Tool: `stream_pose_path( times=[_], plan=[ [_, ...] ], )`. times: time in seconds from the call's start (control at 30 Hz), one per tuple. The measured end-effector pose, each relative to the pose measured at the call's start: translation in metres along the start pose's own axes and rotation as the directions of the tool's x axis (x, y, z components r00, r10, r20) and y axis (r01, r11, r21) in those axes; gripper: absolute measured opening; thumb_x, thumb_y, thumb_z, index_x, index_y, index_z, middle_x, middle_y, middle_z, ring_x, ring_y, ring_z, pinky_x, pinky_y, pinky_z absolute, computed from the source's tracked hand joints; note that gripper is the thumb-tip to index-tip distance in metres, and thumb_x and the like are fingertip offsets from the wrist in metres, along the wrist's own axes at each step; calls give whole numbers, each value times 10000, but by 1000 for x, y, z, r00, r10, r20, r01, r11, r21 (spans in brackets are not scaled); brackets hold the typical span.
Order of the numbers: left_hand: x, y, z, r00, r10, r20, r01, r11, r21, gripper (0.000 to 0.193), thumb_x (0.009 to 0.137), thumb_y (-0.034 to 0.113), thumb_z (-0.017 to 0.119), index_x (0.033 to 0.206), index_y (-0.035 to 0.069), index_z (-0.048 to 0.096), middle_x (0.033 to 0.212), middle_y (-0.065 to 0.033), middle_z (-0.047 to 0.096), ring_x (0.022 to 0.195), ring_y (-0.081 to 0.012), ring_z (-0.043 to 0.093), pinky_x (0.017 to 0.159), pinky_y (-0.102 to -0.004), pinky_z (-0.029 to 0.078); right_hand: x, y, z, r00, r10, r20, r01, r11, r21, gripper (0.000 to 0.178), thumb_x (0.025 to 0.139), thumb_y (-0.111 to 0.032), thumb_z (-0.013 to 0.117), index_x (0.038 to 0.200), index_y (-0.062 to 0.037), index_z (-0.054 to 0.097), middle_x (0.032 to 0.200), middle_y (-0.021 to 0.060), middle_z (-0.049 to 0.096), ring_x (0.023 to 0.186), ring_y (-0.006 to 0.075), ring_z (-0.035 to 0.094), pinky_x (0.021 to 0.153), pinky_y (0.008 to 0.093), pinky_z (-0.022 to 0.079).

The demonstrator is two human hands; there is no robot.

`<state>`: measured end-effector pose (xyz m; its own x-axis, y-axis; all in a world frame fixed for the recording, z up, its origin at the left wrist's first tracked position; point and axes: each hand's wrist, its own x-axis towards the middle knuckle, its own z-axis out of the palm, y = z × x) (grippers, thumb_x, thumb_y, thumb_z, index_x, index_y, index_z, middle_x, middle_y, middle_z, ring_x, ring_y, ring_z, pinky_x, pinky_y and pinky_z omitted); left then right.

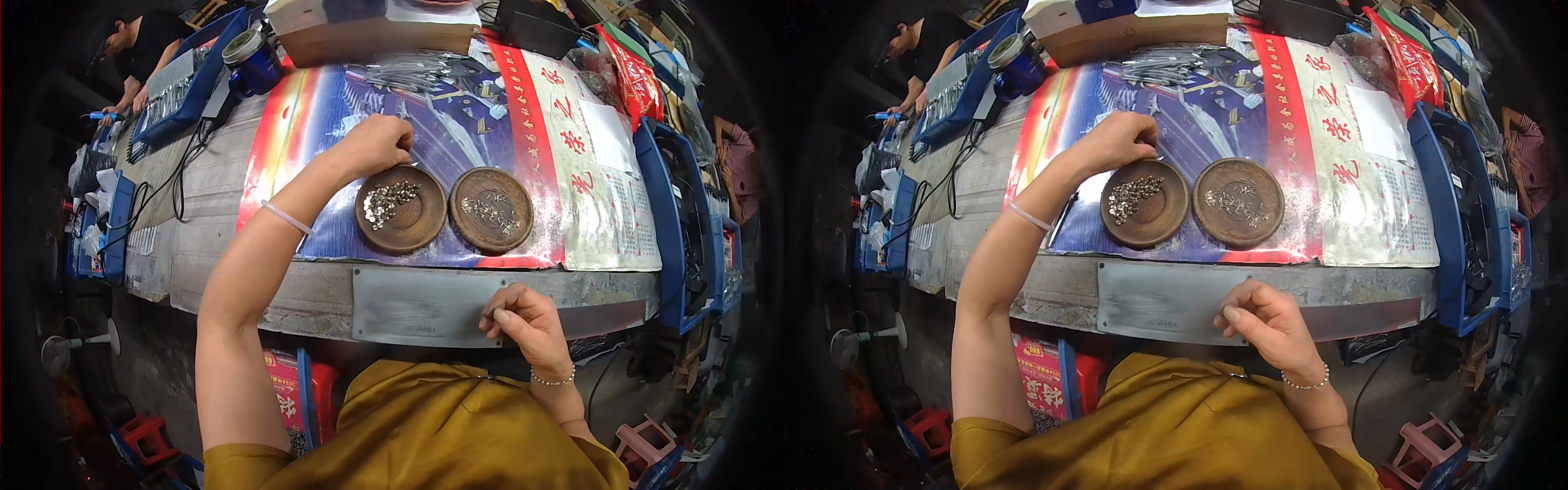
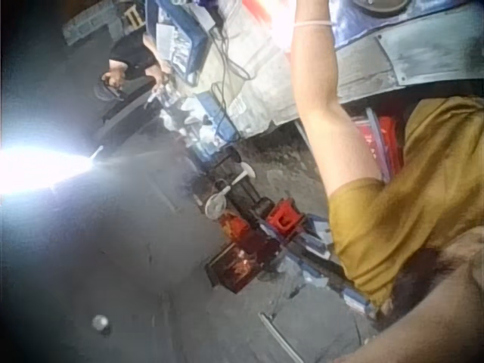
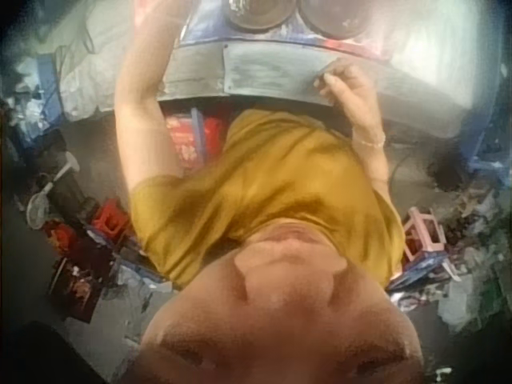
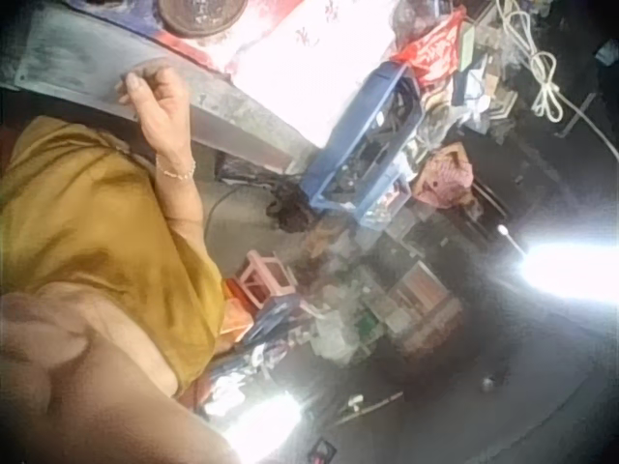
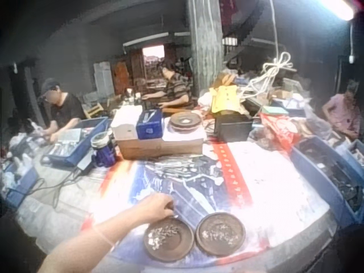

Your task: The person repeatedly assembles small hardware components by picking up metal pins and small metal parts from containers and fitting them together by hand.

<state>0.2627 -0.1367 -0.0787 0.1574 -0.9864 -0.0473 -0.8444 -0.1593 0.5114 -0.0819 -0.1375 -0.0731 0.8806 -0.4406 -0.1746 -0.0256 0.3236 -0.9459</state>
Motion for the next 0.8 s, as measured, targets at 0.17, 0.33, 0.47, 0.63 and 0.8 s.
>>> stream_pose_path(
  times=[0.17,0.33,0.47,0.63,0.8],
  plan=[
    [13,0,-8,990,16,142,-19,999,25,216,679,139,718,817,10,614,807,-161,644,785,-319,622,705,-397,479,0,-1,-6,999,42,28,-44,998,39,97,910,-81,538,922,13,558,872,69,590,780,108,573,667,233,478],
    [11,-7,-14,998,38,48,-45,988,148,197,734,160,673,838,4,610,803,-169,639,780,-324,618,718,-395,472,-3,-3,-12,998,52,31,-54,996,72,102,912,-88,540,930,12,555,877,66,586,772,109,571,665,233,477],
    [4,-10,-14,994,-23,111,25,1000,-19,213,729,140,708,831,-10,597,739,-115,625,688,-195,586,642,-319,457,-3,-4,-12,996,73,45,-77,994,82,102,917,-92,541,930,9,552,876,63,584,772,108,574,664,230,477],
    [11,0,-9,988,-2,155,-6,999,50,264,701,153,739,810,-11,562,721,-125,600,681,-230,569,635,-343,444,-2,-4,-9,993,97,60,-101,993,64,103,918,-94,543,927,8,553,875,59,582,769,107,573,662,227,476],
    [10,-3,-12,977,56,205,-63,998,27,212,738,131,696,828,-13,569,732,-134,605,689,-236,584,639,-345,452,-5,0,-4,995,75,60,-79,994,70,117,920,-108,543,924,8,557,877,64,592,770,105,570,667,230,476]
  ],
)
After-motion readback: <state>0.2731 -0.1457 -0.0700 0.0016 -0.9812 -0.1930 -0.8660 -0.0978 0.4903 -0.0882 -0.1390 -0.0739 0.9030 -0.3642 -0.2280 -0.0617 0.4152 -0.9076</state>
